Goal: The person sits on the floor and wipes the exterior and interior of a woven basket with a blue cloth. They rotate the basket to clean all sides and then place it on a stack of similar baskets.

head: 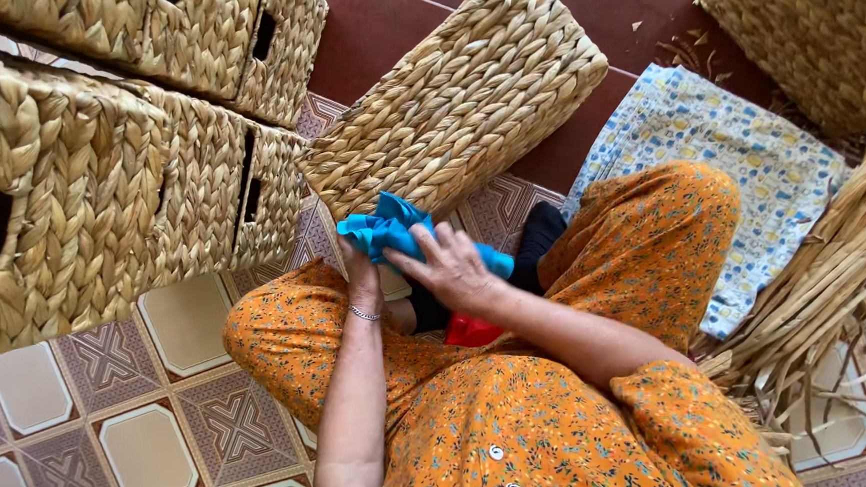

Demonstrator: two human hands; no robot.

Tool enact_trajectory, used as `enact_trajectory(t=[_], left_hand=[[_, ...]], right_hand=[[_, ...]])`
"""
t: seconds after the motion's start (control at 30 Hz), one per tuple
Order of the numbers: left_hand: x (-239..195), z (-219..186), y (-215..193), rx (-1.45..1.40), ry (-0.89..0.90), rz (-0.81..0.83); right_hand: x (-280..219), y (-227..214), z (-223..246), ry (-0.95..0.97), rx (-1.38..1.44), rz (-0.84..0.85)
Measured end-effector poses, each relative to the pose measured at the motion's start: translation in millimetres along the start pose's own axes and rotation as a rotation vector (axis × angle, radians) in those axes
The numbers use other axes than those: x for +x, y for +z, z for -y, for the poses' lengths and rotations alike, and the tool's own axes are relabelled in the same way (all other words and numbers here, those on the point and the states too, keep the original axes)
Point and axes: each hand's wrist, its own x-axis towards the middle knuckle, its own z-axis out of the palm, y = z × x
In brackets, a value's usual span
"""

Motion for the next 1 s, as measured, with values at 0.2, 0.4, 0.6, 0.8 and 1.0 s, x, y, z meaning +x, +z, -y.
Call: enact_trajectory(t=[0.2, 0.4, 0.6, 0.8, 1.0], left_hand=[[-2.0, -54.7, 15.3, -0.067, 0.022, -0.057], [27.3, -93.3, 12.6, -0.207, -0.052, -0.016], [41.9, -123.6, 24.6, -0.047, -0.028, 0.027], [20.5, -114.8, 27.0, -0.150, 0.198, 0.039], [2.6, -64.7, 55.6, 0.058, 0.209, 0.045]], right_hand=[[1.1, -55.4, -138.6, 0.335, -0.330, -0.166], [-3.2, -86.2, -294.1, 0.801, -0.167, -0.241], [13.4, -75.9, -326.9, 0.868, 0.668, -0.273], [5.0, -102.0, -308.9, 1.025, 0.912, -0.241], [6.3, -90.0, -296.6, 0.881, 0.543, -0.531]])
